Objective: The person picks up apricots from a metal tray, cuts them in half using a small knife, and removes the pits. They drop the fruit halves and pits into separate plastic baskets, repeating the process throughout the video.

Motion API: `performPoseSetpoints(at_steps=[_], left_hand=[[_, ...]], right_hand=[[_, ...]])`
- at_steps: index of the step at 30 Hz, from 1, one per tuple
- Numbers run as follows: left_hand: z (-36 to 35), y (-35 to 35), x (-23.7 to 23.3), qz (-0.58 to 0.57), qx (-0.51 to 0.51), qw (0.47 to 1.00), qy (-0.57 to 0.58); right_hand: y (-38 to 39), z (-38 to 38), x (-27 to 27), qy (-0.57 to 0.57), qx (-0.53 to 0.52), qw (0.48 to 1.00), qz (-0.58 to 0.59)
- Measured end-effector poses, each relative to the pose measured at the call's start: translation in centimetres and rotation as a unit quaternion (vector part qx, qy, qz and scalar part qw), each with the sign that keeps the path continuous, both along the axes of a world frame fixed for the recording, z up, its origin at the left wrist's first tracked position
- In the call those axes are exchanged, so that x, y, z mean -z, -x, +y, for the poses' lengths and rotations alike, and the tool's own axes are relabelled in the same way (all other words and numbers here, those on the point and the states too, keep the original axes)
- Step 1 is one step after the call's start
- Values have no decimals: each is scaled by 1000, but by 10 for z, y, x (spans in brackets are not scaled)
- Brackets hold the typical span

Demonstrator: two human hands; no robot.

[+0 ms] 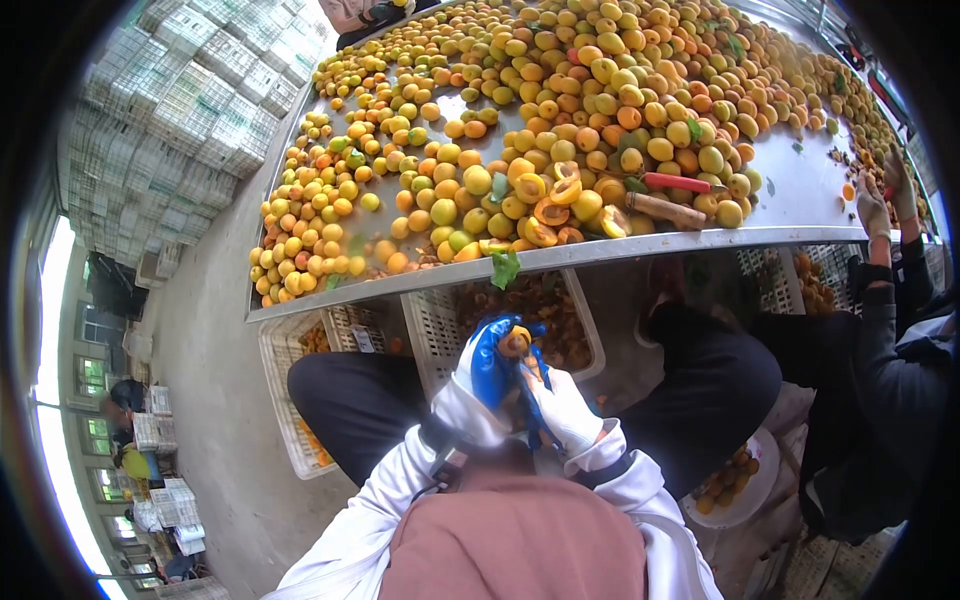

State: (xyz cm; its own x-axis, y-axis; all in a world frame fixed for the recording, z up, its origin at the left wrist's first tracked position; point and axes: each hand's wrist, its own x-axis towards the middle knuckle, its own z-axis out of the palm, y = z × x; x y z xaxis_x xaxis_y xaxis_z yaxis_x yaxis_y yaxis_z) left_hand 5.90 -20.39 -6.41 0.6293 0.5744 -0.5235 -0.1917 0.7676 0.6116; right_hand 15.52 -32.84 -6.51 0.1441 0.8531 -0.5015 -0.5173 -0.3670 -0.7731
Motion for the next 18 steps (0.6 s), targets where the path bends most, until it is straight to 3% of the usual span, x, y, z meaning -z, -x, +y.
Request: performPoseSetpoints(at_steps=[3, 7, 9, 13, 15, 16, 17, 18], left_hand=[[-2, -3, -1, -27, 14, 999, -7], [-7, -10, -15, 29, 8, 999, -34], [-8, -15, -11, 54, -20, 994, -88], [-6, -14, 5, 104, -25, 972, -211], [-7, -14, 6, 114, -17, 960, -253], [-7, -14, 3, 123, -9, 948, -295], [-7, -12, 0, 128, 13, 932, -339], [-7, -13, 0, 127, 13, 932, -339]], right_hand=[[0, 0, 3, -3, -1, 1000, -7], [9, 2, 9, -21, 20, 1000, -13], [16, 3, 25, -89, 23, 972, -215], [10, 4, 21, -112, 8, 981, -159], [-3, 4, 13, 8, -53, 998, 36], [-6, 3, 11, 7, -51, 998, 36], [-8, 1, 9, -6, -31, 974, 222], [-10, 0, 7, -21, -11, 916, 399]])
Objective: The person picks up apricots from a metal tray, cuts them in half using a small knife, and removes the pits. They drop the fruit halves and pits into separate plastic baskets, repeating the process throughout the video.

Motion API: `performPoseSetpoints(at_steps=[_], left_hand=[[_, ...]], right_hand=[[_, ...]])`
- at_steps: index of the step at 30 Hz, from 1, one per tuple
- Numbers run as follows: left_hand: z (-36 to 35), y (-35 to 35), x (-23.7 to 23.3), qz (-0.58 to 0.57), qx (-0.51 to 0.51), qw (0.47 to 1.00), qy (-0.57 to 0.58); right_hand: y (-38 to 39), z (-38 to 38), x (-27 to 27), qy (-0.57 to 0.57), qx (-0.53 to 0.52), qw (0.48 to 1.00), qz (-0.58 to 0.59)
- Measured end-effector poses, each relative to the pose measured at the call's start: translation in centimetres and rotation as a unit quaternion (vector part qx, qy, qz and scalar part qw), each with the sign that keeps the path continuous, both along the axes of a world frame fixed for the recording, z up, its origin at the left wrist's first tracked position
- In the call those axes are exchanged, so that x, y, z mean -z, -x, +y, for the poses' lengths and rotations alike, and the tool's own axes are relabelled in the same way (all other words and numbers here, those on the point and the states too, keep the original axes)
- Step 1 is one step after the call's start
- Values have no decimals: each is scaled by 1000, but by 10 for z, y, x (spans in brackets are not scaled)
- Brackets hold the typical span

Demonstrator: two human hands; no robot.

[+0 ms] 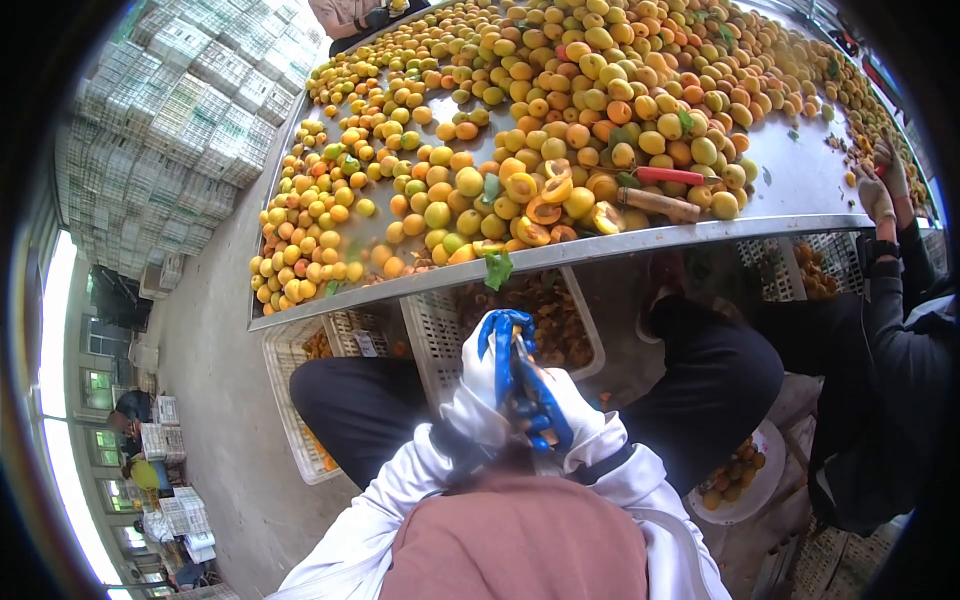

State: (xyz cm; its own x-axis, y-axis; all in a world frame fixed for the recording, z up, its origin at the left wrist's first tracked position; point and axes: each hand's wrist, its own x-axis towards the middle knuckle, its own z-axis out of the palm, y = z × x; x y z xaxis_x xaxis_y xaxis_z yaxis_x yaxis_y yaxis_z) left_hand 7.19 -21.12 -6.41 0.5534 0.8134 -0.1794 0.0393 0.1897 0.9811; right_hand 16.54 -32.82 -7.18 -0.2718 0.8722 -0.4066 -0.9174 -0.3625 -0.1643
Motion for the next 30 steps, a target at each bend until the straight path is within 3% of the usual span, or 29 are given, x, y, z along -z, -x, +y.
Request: performPoseSetpoints(at_steps=[2, 4, 5, 9, 10, 12, 17, 19, 20, 22, 23, 25, 26, 29, 30], left_hand=[[0, -1, -1, -54, 13, 998, -31], [-2, 2, -15, -72, 28, 997, 23], [-1, 3, -15, -74, 30, 996, 44], [0, 6, -3, -85, 31, 994, 54], [1, 7, 2, -87, 32, 994, 50], [3, 8, 9, -93, 22, 994, 53], [9, 15, -3, -63, 56, 992, 99], [8, 18, -10, -82, 53, 983, 158], [7, 18, -11, -102, 49, 970, 216], [9, 18, -4, -102, 46, 974, 199], [11, 19, -2, -78, 42, 981, 173], [10, 16, -11, -38, 21, 988, 149], [11, 14, -17, -39, 20, 988, 149], [9, 12, -47, -107, 36, 977, 180], [7, 11, -50, -107, 37, 977, 180]], right_hand=[[0, 1, -8, -5, -3, 999, 53], [1, -3, -7, -13, -6, 998, -59], [2, -2, -7, -15, -6, 998, -60], [16, -1, -2, -39, 15, 921, -387], [19, 0, 1, -40, 13, 921, -388], [22, 2, 0, -70, 10, 844, -532], [13, 1, -1, -14, -82, 905, -418], [23, 5, 1, -113, 9, 748, -654], [23, 3, -1, -83, -35, 694, -715], [26, 3, -3, -98, -13, 669, -737], [21, 4, -7, -98, -13, 669, -736], [9, 5, -20, -42, -124, 882, -452], [8, 4, -18, -42, -124, 882, -452], [5, -3, -10, -50, -54, 972, -223], [4, -4, -8, -50, -53, 972, -224]])
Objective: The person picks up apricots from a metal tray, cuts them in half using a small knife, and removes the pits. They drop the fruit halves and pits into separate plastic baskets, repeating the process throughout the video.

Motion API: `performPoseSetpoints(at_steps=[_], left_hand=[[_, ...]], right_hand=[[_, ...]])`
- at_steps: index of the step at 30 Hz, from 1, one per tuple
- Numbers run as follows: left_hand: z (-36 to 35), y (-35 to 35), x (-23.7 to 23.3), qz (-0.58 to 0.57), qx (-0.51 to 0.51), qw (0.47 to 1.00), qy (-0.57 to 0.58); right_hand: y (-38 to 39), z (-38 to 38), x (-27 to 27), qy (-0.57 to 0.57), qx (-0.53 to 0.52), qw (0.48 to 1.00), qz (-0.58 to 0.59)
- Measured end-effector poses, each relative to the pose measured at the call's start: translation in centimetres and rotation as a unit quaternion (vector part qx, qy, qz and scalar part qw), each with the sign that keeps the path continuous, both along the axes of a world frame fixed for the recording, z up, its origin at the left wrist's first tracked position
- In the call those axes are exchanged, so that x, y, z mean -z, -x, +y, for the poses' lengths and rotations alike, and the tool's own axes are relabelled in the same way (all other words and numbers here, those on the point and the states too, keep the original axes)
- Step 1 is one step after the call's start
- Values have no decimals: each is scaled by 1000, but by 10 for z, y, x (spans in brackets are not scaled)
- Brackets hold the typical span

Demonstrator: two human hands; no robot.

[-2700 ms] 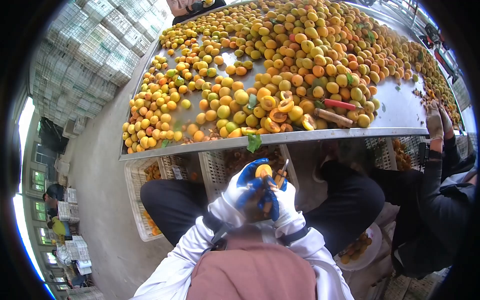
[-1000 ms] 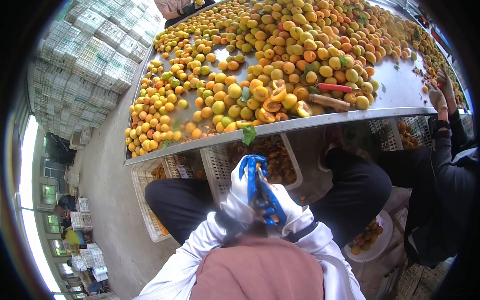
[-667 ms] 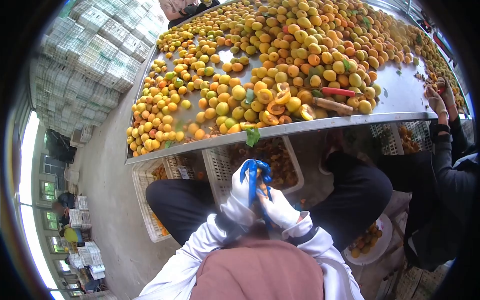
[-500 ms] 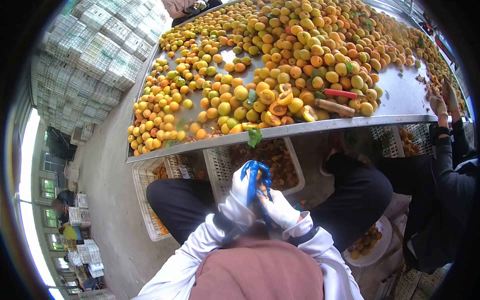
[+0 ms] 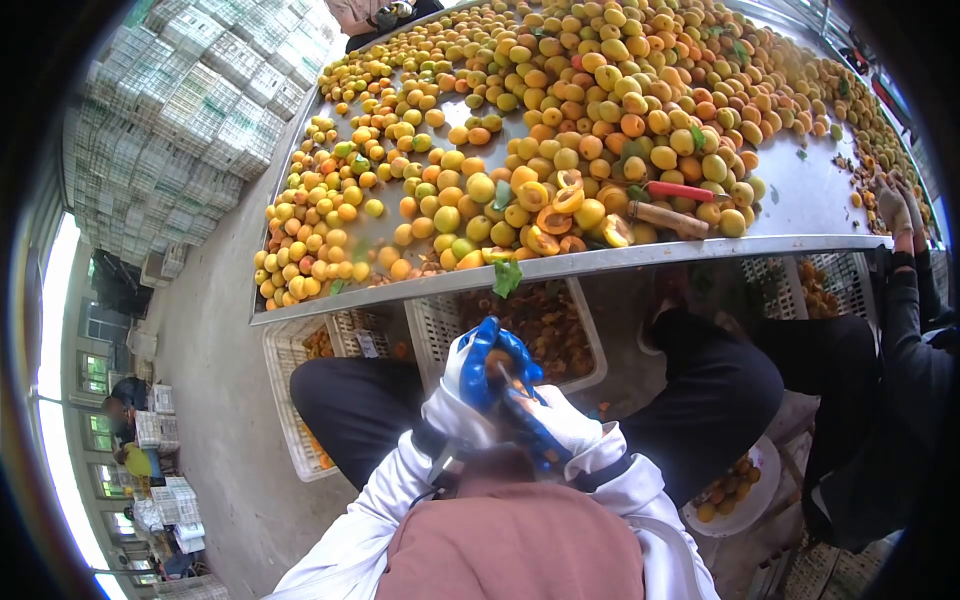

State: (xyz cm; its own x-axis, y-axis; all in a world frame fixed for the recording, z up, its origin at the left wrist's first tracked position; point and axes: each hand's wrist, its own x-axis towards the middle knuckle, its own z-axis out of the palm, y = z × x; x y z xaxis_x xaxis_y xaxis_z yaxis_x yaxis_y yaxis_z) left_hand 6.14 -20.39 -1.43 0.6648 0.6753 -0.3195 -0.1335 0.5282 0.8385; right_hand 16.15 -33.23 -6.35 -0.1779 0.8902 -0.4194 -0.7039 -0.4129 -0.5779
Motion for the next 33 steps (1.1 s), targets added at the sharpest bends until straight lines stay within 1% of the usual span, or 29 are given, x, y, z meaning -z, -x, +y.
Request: performPoseSetpoints(at_steps=[2, 4, 5, 6, 7, 8, 9, 10, 12, 13, 14, 16, 17, 19, 20, 21, 22, 23, 24, 25, 26, 27, 28, 29, 30, 32, 33], left_hand=[[-4, -1, -2, -1, -35, 998, 46], [-4, -2, 6, 16, -78, 996, 47], [-7, -1, 9, 30, -85, 995, 32], [-9, -1, 9, 43, -93, 995, 16], [-9, -1, 10, 42, -93, 995, 15], [-10, -1, 11, 61, -98, 993, -10], [-11, -1, 12, 80, -104, 991, -35], [-13, 1, 11, 81, -104, 991, -35], [-14, 1, 5, 73, -100, 990, -73], [-13, -1, 2, 64, -97, 992, -48], [-13, -1, 2, 64, -95, 992, -49], [-11, -3, 4, -51, -79, 991, 100], [-9, -1, 4, -111, -7, 972, 209], [-8, -3, -13, -93, 12, 969, 229], [-8, -4, -19, -75, 31, 965, 248], [-7, -1, -13, -123, 53, 957, 256], [-7, -1, -17, -124, 53, 957, 255], [-9, -3, -23, -91, 35, 965, 244], [-9, -4, -27, -59, 17, 971, 233], [-8, -5, -29, -61, 17, 971, 232], [-6, -7, -31, -9, -4, 986, 166], [-4, -8, -32, 44, -27, 994, 98], [-1, -6, -23, 42, -28, 994, 97], [6, -4, -3, 69, -45, 995, -47], [13, -1, 13, 95, -61, 975, -189], [19, 1, 20, 92, -62, 976, -187], [21, 1, 19, 85, -69, 976, -187]], right_hand=[[0, 0, 2, -29, -32, 996, -73], [13, 4, -2, -94, 3, 979, -179], [19, 5, 10, -101, 6, 967, -232], [19, 5, 9, -103, 5, 967, -233], [18, 5, 7, -120, 2, 955, -269], [18, 5, 5, -137, 0, 943, -305], [12, 5, -8, -83, -40, 968, -233], [9, 3, -8, -83, -40, 968, -232], [0, 0, -7, -80, -73, 990, -95], [-1, 0, -9, -86, -67, 990, -94], [-1, -1, -6, -87, -65, 990, -94], [-4, -4, 7, -56, -86, 995, -20], [-4, -7, 15, -55, -84, 995, -20], [-4, -7, 21, -109, -35, 990, 86], [-3, -10, 22, -109, -36, 990, 86], [-1, -11, 9, -93, -11, 988, 125], [1, -12, -3, -77, 15, 984, 163], [2, -10, -12, -77, 15, 984, 162], [3, -8, -20, -59, 9, 992, 109], [2, -6, -24, -41, 3, 998, 54], [1, -3, -21, -42, 2, 998, 52], [0, 1, -15, -91, -24, 995, -17], [-2, 6, -16, -140, -49, 985, -85], [-5, 8, -20, -104, -72, 981, -146], [-3, 9, -14, -105, -72, 981, -146], [1, 9, 4, -147, -56, 972, -177], [-1, 9, 1, -147, -57, 971, -177]])
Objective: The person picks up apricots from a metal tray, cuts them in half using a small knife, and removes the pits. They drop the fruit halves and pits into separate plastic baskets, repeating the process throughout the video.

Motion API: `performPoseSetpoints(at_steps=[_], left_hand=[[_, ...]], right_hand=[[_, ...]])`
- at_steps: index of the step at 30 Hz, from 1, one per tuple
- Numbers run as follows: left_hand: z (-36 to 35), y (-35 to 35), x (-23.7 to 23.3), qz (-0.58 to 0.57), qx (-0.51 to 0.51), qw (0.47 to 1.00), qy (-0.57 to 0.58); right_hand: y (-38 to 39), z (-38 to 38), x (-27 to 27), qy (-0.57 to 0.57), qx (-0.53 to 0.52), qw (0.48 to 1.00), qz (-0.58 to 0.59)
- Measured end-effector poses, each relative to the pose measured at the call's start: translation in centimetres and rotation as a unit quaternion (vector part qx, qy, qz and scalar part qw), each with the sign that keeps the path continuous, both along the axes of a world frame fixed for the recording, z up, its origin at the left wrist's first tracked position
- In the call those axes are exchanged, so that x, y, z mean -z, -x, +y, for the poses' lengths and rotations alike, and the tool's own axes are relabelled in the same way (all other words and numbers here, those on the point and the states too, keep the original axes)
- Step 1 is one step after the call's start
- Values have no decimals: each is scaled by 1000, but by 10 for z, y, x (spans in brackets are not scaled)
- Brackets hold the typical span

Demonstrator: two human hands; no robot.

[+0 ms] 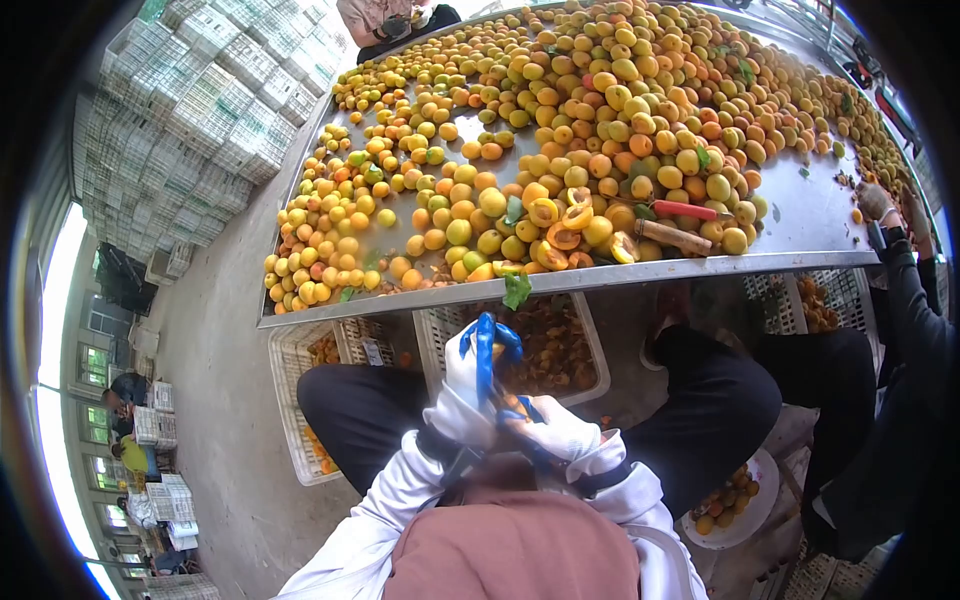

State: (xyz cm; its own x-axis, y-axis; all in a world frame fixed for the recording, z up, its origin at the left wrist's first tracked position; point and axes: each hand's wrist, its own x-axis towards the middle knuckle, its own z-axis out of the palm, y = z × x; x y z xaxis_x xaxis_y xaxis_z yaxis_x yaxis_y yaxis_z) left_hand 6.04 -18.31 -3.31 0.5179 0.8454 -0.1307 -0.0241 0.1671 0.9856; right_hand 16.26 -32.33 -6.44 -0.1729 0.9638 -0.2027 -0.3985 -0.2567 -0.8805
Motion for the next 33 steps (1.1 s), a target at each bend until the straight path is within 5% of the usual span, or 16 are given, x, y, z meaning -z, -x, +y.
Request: performPoseSetpoints(at_steps=[2, 7, 10, 13, 17, 22, 27, 29, 33], left_hand=[[8, 4, -6, 13, -10, 995, 95], [17, 12, -4, -56, 4, 993, 105], [14, 11, -4, -57, -1, 989, 138], [4, 7, -2, -52, 33, 985, 162], [-15, -4, 5, -82, 29, 966, 245], [-19, -7, 12, -105, 33, 961, 256], [-11, -15, -12, -38, -63, 987, 143], [1, -15, -19, -52, -136, 984, 98], [21, 1, -34, -48, -76, 993, 83]], right_hand=[[-5, 1, -10, 27, 6, 1000, -5], [-2, 3, 1, 116, 45, 992, 31], [13, 9, 7, 0, 241, 951, -194], [21, 22, 0, -84, 349, 899, -249], [25, 24, 3, -24, 319, 883, -344], [23, 21, 4, -35, 298, 894, -333], [28, 18, 4, -73, 366, 922, -103], [23, 15, -9, -75, 362, 919, -134], [27, 18, -8, -35, 353, 927, -121]])
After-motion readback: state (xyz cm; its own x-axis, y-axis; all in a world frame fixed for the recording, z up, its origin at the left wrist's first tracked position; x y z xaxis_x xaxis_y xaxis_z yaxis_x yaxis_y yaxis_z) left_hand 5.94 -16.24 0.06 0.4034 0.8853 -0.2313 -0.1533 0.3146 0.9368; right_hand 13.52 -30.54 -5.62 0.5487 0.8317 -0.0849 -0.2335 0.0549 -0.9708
